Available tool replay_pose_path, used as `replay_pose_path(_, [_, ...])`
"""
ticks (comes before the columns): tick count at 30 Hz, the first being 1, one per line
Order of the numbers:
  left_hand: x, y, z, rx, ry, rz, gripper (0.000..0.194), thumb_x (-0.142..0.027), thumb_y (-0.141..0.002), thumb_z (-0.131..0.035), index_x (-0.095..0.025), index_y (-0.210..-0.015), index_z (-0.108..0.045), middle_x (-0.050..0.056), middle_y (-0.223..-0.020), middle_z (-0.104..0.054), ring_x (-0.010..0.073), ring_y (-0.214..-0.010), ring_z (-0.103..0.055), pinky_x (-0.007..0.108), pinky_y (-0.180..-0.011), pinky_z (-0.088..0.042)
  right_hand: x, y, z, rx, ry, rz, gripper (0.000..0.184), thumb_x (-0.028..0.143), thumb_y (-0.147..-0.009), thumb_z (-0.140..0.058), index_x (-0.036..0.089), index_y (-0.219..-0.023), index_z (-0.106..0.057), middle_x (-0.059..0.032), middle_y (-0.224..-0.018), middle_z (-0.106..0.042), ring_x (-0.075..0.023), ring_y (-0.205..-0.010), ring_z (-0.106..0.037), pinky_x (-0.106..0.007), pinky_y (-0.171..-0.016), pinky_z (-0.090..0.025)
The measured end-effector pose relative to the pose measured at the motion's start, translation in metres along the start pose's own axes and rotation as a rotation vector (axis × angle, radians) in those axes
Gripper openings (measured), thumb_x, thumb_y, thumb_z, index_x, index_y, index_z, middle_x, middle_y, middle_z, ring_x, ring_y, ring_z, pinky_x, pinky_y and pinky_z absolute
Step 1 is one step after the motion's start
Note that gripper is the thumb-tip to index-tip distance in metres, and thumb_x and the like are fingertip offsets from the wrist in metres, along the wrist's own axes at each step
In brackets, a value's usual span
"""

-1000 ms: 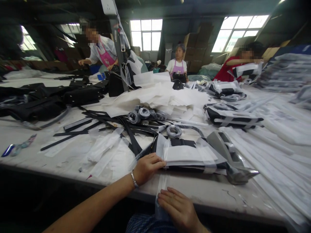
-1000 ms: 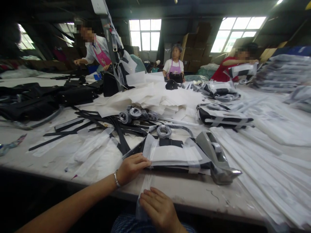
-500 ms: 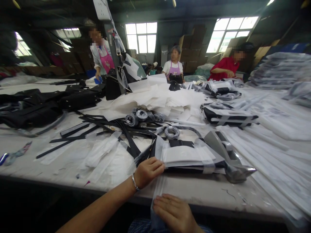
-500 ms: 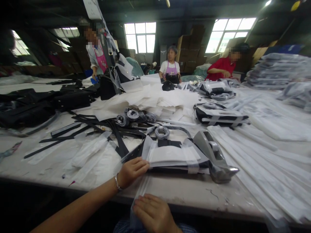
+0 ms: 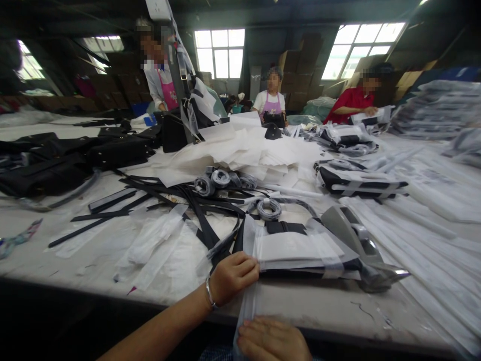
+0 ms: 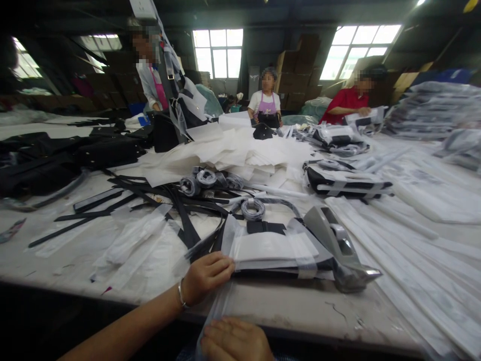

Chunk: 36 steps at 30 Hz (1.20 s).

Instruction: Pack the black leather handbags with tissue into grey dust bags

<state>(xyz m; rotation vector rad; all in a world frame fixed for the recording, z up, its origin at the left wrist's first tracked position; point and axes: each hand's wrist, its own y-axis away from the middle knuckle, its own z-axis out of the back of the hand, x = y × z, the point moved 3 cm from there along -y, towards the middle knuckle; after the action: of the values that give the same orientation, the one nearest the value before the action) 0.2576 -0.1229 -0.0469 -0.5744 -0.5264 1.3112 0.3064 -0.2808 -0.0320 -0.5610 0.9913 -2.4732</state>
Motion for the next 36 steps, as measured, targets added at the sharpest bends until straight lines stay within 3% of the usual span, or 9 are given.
replay_pose_path(4, [-0.002, 0.001, 0.0, 0.0, 0.019, 0.024, 0.012, -0.013, -0.095, -0.052, -0.014, -0.098, -0.065, 0.004, -0.092, -0.072, 0.0147, -0.088, -0.065, 0.03, -0.086, -0.057, -0.018, -0.024, 0.031, -0.029, -0.093, -0.119, 0.025, 0.017, -0.099, -0.044, 0.013, -0.107, -0.067, -0.0086, -0.093, -0.078, -0.0148, -0.088, -0.074, -0.023, -0.086, -0.058])
replay_pose_path(8, [-0.005, 0.002, 0.0, -0.002, 0.045, 0.095, 0.011, -0.015, -0.095, -0.054, -0.015, -0.098, -0.064, 0.004, -0.092, -0.071, 0.014, -0.091, -0.065, 0.031, -0.09, -0.056, -0.044, -0.032, 0.051, 0.009, -0.126, -0.312, 0.037, 0.001, -0.085, -0.046, 0.019, -0.109, -0.068, -0.0047, -0.097, -0.078, -0.0128, -0.088, -0.074, -0.017, -0.081, -0.058])
replay_pose_path(12, [-0.007, 0.002, 0.001, -0.024, 0.044, 0.169, 0.012, -0.015, -0.096, -0.052, -0.016, -0.096, -0.065, 0.003, -0.09, -0.07, 0.0139, -0.089, -0.065, 0.032, -0.091, -0.055, -0.066, -0.035, 0.061, 0.042, -0.005, -0.285, 0.047, -0.003, -0.077, -0.045, 0.023, -0.108, -0.068, -0.0009, -0.096, -0.078, -0.0125, -0.087, -0.074, -0.021, -0.086, -0.057])
replay_pose_path(15, [-0.008, 0.001, 0.003, -0.04, 0.055, 0.176, 0.015, -0.014, -0.097, -0.05, -0.015, -0.098, -0.065, 0.003, -0.089, -0.07, 0.0144, -0.086, -0.065, 0.032, -0.09, -0.056, -0.079, -0.035, 0.063, 0.157, 0.047, -0.19, 0.045, -0.001, -0.083, -0.042, 0.022, -0.115, -0.064, -0.001, -0.1, -0.077, -0.0124, -0.093, -0.072, -0.032, -0.1, -0.052])
replay_pose_path(18, [-0.007, 0.002, 0.002, -0.05, 0.07, 0.185, 0.017, -0.014, -0.097, -0.049, -0.015, -0.098, -0.066, 0.004, -0.091, -0.071, 0.0155, -0.086, -0.066, 0.033, -0.089, -0.057, -0.094, -0.024, 0.063, 0.349, 0.199, -0.204, 0.039, 0.024, -0.095, -0.053, 0.017, -0.133, -0.053, -0.0092, -0.126, -0.067, -0.0214, -0.12, -0.06, -0.045, -0.109, -0.043])
replay_pose_path(22, [-0.005, 0.005, 0.002, -0.107, 0.074, 0.196, 0.023, -0.015, -0.099, -0.044, -0.015, -0.099, -0.067, 0.005, -0.092, -0.072, 0.0151, -0.085, -0.068, 0.033, -0.091, -0.057, -0.112, 0.003, 0.066, 0.459, 0.459, -0.322, 0.081, 0.057, -0.089, -0.057, 0.01, -0.149, -0.032, -0.0178, -0.151, -0.039, -0.0338, -0.141, -0.033, -0.053, -0.109, -0.042])
replay_pose_path(27, [-0.005, 0.009, 0.003, -0.097, 0.111, 0.26, 0.028, -0.013, -0.1, -0.041, -0.015, -0.113, -0.066, 0.007, -0.102, -0.072, 0.0153, -0.099, -0.067, 0.032, -0.099, -0.053, -0.122, 0.022, 0.059, 0.587, 0.467, -0.264, 0.066, 0.054, -0.092, -0.054, 0.027, -0.148, -0.036, -0.0066, -0.153, -0.039, -0.0334, -0.14, -0.035, -0.051, -0.105, -0.046])
replay_pose_path(31, [-0.011, 0.009, 0.001, -0.105, 0.132, 0.31, 0.026, -0.014, -0.098, -0.046, -0.015, -0.116, -0.065, 0.009, -0.108, -0.071, 0.0183, -0.109, -0.064, 0.038, -0.105, -0.048, -0.127, 0.021, 0.054, 0.632, 0.454, -0.25, 0.064, 0.049, -0.091, -0.058, 0.027, -0.147, -0.038, -0.0059, -0.15, -0.045, -0.0348, -0.135, -0.042, -0.053, -0.101, -0.049])
replay_pose_path(36, [-0.022, -0.003, 0.0, -0.174, 0.12, 0.321, 0.018, -0.015, -0.095, -0.054, -0.016, -0.103, -0.07, 0.005, -0.102, -0.074, 0.0169, -0.107, -0.065, 0.042, -0.114, -0.038, -0.127, 0.021, 0.053, 0.585, 0.423, -0.236, 0.062, 0.036, -0.09, -0.062, 0.025, -0.146, -0.04, -0.0025, -0.15, -0.044, -0.0328, -0.139, -0.037, -0.052, -0.105, -0.043])
